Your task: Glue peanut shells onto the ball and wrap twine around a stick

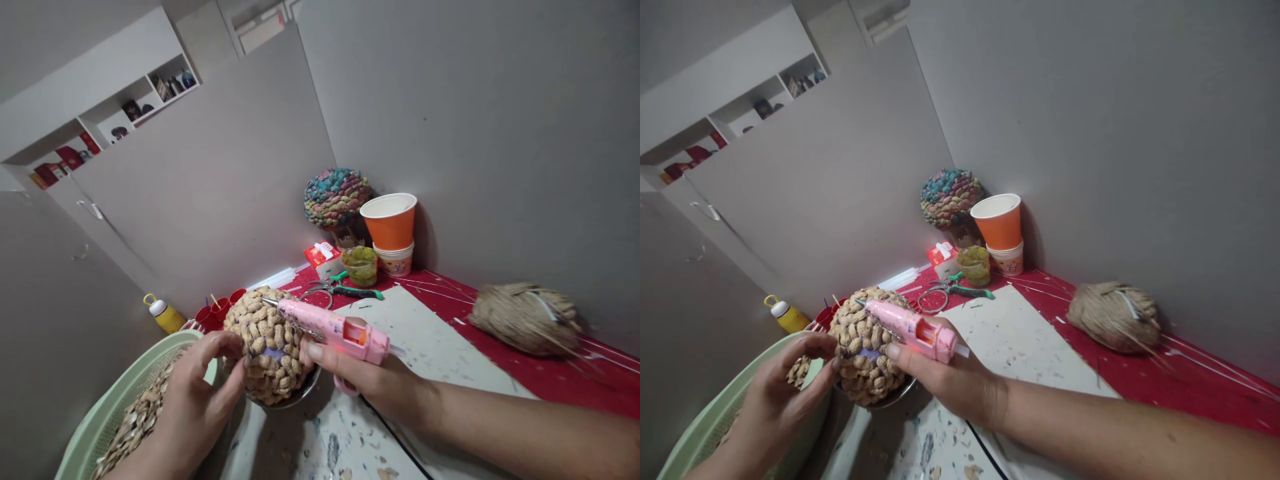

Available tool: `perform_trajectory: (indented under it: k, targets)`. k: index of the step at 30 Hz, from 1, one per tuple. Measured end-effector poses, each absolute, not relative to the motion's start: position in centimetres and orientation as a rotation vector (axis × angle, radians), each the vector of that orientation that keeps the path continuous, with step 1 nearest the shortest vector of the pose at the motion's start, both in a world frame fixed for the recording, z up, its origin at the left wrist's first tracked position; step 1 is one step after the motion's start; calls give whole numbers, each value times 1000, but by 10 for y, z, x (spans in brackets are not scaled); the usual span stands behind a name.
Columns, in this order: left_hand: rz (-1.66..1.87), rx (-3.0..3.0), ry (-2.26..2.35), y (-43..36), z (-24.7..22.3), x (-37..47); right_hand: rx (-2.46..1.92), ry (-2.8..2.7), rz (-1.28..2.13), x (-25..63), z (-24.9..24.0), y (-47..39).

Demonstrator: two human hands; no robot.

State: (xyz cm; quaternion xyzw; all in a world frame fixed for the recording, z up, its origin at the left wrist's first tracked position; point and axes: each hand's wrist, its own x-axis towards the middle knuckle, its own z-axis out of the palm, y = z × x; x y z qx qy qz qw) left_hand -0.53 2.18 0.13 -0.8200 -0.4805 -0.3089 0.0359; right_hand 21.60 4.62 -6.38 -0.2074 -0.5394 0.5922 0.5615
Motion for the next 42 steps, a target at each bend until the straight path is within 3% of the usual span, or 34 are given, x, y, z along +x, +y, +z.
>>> perform_trajectory:
  k: [9, 26, 42]
  targets:
    - [-860, -2435, -1284, 32, -9, -2, -474, -1273, 1378, 217, -62, 46]
    - [-997, -2532, -1492, 27, 5, -1, -518, -1275, 1401, 217, -65, 45]
    - [-830, -2409, -1413, 33, 0, -2, -511, -1313, 1404, 217, -66, 46]
